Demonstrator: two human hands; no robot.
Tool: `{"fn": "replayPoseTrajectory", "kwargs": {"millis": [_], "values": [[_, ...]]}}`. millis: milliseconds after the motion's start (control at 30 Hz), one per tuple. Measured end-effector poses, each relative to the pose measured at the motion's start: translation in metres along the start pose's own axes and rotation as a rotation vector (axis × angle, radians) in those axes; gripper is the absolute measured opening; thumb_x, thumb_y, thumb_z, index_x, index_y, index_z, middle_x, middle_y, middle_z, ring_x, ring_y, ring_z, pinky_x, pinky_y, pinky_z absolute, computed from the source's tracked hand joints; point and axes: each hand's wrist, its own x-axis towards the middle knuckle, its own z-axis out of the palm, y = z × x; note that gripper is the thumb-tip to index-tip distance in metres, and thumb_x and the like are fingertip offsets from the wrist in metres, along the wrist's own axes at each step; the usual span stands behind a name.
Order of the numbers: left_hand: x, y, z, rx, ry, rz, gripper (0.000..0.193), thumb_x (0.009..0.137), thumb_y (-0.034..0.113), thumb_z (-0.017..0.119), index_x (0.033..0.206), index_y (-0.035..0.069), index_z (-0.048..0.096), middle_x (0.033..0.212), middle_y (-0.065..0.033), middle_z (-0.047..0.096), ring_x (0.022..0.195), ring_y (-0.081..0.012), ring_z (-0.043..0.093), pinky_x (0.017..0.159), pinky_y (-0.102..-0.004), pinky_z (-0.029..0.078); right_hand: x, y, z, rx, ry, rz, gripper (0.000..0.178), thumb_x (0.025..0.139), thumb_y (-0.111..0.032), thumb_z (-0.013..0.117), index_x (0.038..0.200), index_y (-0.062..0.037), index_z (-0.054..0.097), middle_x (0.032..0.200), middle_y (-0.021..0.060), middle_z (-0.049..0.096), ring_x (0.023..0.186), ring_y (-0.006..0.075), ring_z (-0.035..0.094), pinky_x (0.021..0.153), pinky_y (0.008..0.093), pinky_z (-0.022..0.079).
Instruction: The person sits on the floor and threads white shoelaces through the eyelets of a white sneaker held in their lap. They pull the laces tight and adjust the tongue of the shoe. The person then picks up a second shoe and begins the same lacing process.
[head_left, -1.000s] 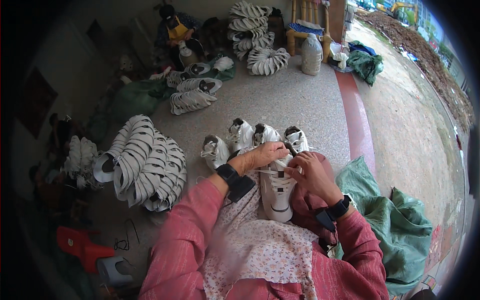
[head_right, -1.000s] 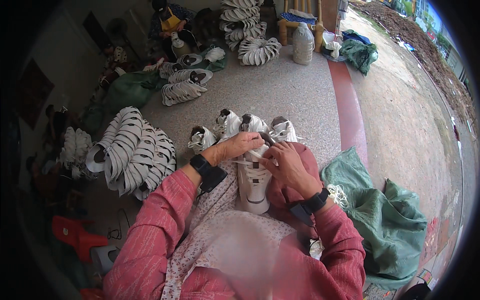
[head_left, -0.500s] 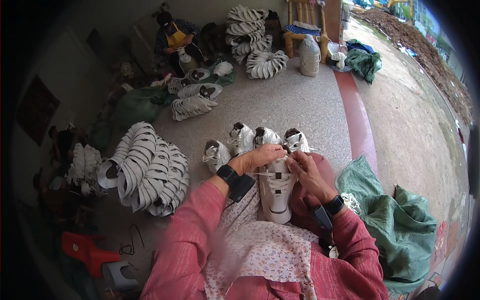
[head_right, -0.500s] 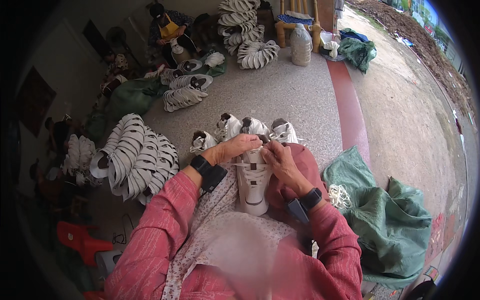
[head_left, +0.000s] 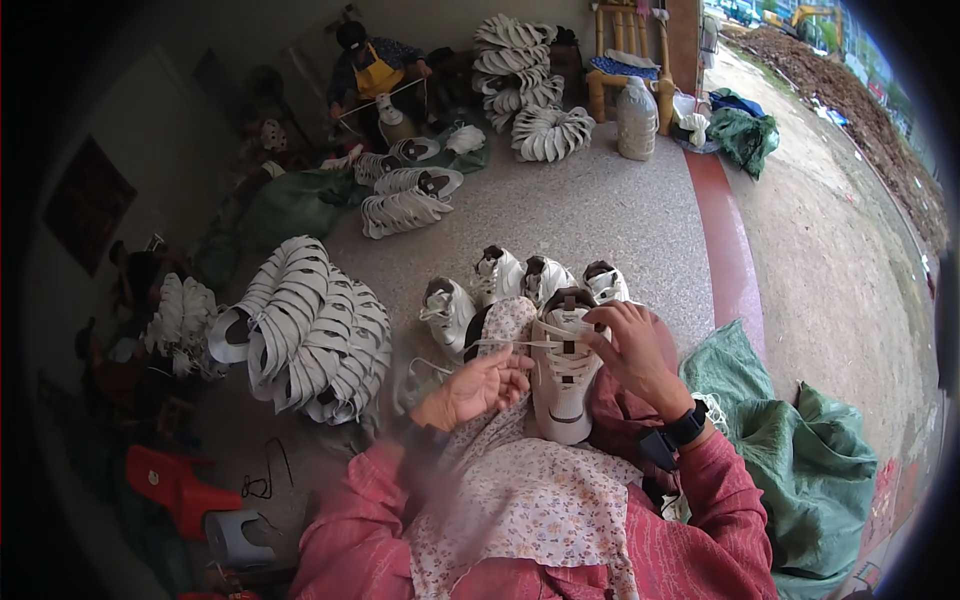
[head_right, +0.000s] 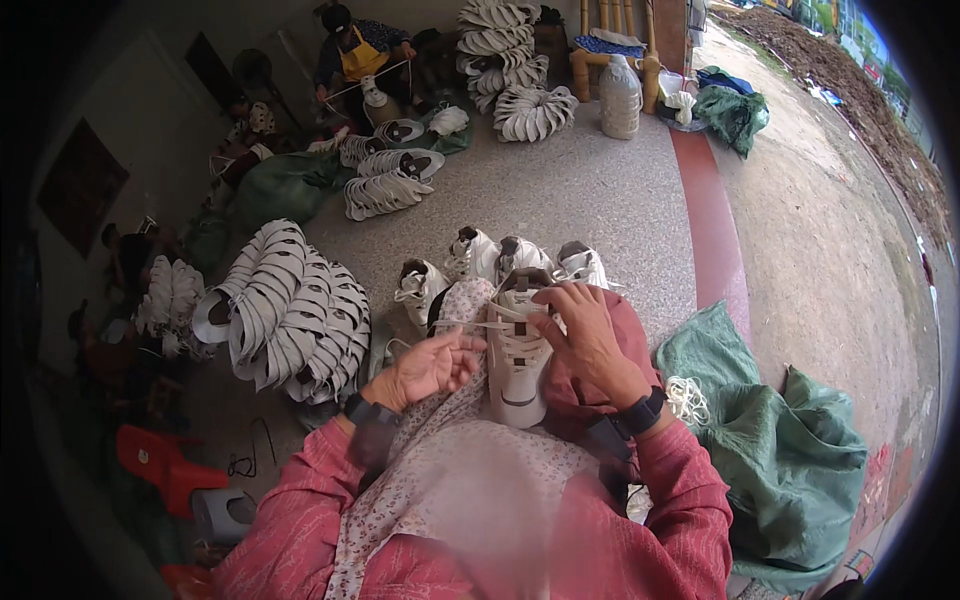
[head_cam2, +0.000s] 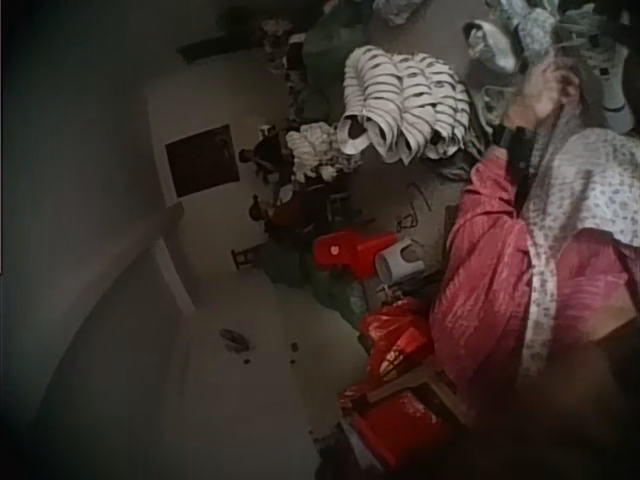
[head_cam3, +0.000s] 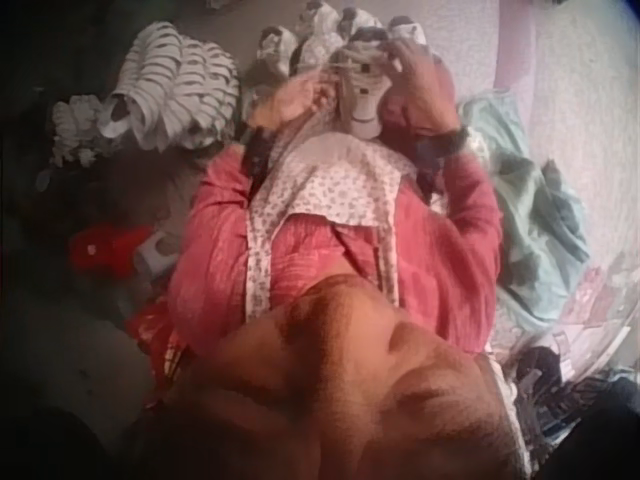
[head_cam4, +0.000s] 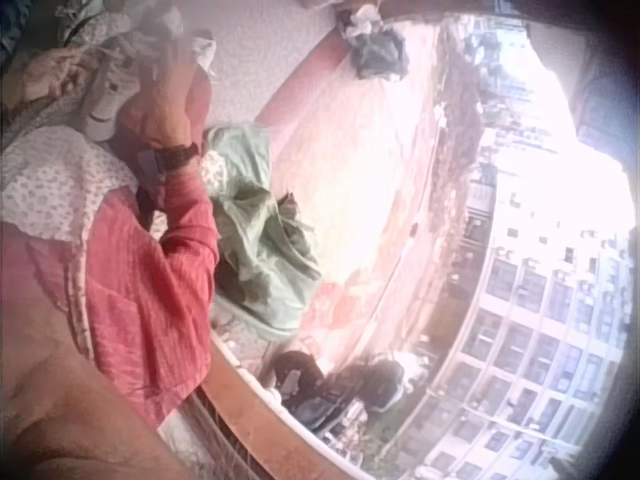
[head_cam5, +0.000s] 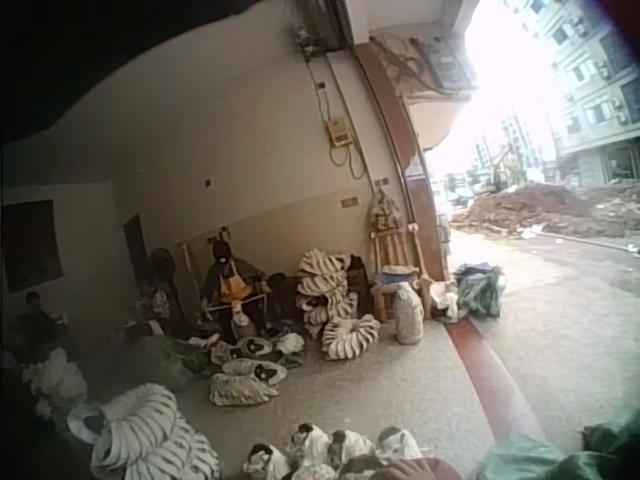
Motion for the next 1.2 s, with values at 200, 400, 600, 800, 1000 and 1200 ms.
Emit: {"fn": "replayPoseTrajectory", "kwargs": {"millis": [200,400,600,800,1000,1200], "values": [[0.019,-0.001,0.002,-0.448,-0.091,0.251,0.03,0.104,0.035,0.052,0.119,0.01,0.057,0.085,-0.0024,0.059,0.067,-0.012,0.054,0.058,-0.0263,0.045,0.018,-0.005,0.026,-0.238,-0.206,-0.057,0.025,0.078,-0.014,0.074,0.099,-0.0063,0.063,0.105,0.0082,0.06,0.104,0.0314,0.054,0.093,0.0409,0.038],[-0.01,0.037,-0.036,-0.367,-0.056,0.61,0.02,0.101,0.024,0.057,0.109,0.007,0.065,0.072,0.0033,0.051,0.06,-0.0093,0.05,0.054,-0.0241,0.046,0.008,-0.018,-0.035,1.095,0.009,0.491,0.016,0.104,-0.019,0.05,0.111,-0.0054,0.056,0.09,0.0057,0.065,0.082,0.013,0.064,0.072,0.0267,0.05],[-0.063,0.049,-0.101,-0.265,0.192,0.862,0.021,0.102,0.023,0.056,0.109,0.005,0.063,0.076,0.0024,0.052,0.066,-0.0087,0.049,0.06,-0.0244,0.04,-0.084,0.042,-0.137,1.44,0.55,0.304,0.014,0.103,-0.015,0.052,0.113,-0.0067,0.056,0.07,-0.0051,0.038,0.057,0.007,0.037,0.056,0.0251,0.037],[-0.083,0.035,-0.141,-0.254,0.255,0.949,0.024,0.103,0.026,0.055,0.117,0.008,0.061,0.114,-0.0042,0.066,0.107,-0.0176,0.062,0.092,-0.0351,0.049,-0.179,0.106,-0.137,1.007,0.748,0.874,0.012,0.101,-0.02,0.06,0.101,-0.0081,0.059,0.066,-0.008,0.035,0.056,0.0036,0.036,0.054,0.0236,0.037],[-0.083,0.047,-0.158,-0.423,0.07,0.903,0.026,0.101,0.022,0.057,0.122,0.006,0.062,0.112,-0.0068,0.069,0.103,-0.0181,0.065,0.097,-0.0349,0.05,-0.201,0.158,-0.086,0.152,0.357,0.839,0.015,0.096,-0.017,0.064,0.101,-0.0034,0.065,0.077,0.0029,0.061,0.063,0.0127,0.059,0.06,0.032,0.05],[-0.117,0.05,-0.186,-0.678,-0.136,0.918,0.03,0.105,0.016,0.048,0.13,0.001,0.056,0.083,-0.0032,0.058,0.069,-0.0131,0.05,0.066,-0.0283,0.046,-0.063,0.058,-0.049,0.139,0.032,0.664,0.019,0.092,-0.011,0.064,0.106,0.0012,0.066,0.078,0.0088,0.067,0.062,0.0148,0.065,0.054,0.0285,0.05]]}}
